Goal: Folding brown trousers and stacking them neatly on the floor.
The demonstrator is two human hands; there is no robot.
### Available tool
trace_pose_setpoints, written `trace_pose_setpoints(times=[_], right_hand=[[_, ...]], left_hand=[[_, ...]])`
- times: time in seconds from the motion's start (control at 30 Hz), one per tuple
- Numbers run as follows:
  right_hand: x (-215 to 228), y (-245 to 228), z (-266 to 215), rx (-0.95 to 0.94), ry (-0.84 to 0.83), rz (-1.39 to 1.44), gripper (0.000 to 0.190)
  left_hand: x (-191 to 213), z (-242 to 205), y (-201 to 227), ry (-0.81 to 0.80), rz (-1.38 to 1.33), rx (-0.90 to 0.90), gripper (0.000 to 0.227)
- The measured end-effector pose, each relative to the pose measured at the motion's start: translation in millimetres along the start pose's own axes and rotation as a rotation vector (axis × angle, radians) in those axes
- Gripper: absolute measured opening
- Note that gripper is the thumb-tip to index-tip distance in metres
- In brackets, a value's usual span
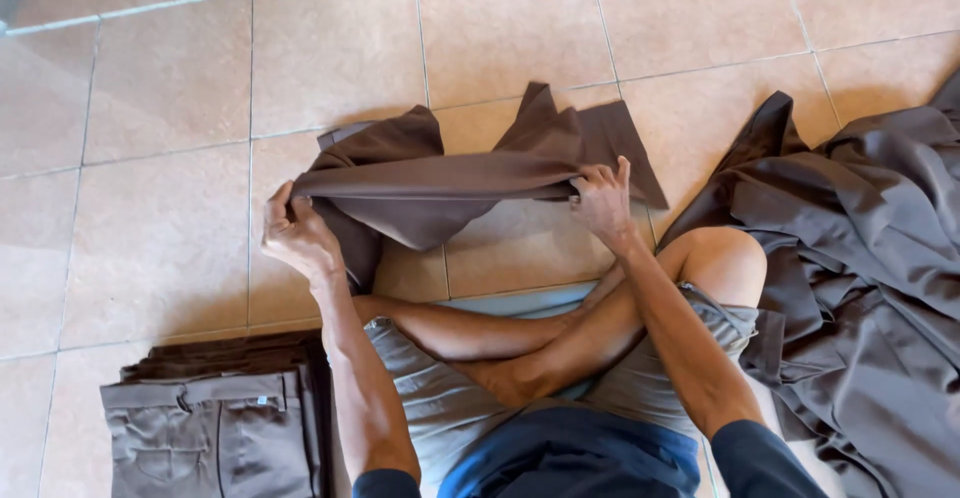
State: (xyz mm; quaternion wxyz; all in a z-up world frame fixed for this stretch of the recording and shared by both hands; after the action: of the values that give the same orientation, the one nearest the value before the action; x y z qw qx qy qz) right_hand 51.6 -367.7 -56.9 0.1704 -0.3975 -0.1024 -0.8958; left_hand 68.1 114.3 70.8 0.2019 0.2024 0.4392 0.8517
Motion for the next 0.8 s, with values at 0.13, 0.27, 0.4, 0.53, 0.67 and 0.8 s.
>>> trace_pose_setpoints(times=[0.13, 0.27, 0.4, 0.53, 0.67, 0.8], right_hand=[[27.7, 27.9, 11.7, -0.102, 0.029, -0.041, 0.028], [-30.2, 89.3, -35.7, -0.255, -0.143, -0.09, 0.03], [30.3, 73.3, -7.9, -0.173, 0.04, -0.173, 0.025], [-25.1, 103.5, -30.4, -0.327, -0.3, -0.152, 0.043], [21.1, 107.8, 27.8, -0.364, -0.335, 0.015, 0.052], [119.3, 77.1, 73.6, -0.183, 0.025, -0.021, 0.039]], left_hand=[[5.9, 6.3, 7.8, 0.001, 0.019, -0.05, 0.027], [16.9, 13.2, 0.4, 0.011, -0.026, -0.032, 0.025], [21.4, 17.6, -7.4, 0.035, 0.0, -0.046, 0.025], [11.5, 26.8, -6.2, -0.075, 0.024, -0.03, 0.025], [-19.8, 51.2, -26.4, -0.138, 0.09, -0.11, 0.026], [-8.0, 72.2, -13.9, -0.192, 0.131, -0.157, 0.025]])
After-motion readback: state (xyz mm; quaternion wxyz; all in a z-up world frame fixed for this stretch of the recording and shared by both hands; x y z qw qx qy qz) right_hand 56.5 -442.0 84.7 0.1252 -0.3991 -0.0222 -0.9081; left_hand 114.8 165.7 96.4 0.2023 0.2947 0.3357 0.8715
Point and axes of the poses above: each hand's wrist, its own z-axis towards the middle knuckle, its own x-axis out of the back of the hand, y = z × x, the point moved 10 cm from there along z, towards the middle knuckle, and after that the axes turned 12 degrees about x, right-handed, at the moved point
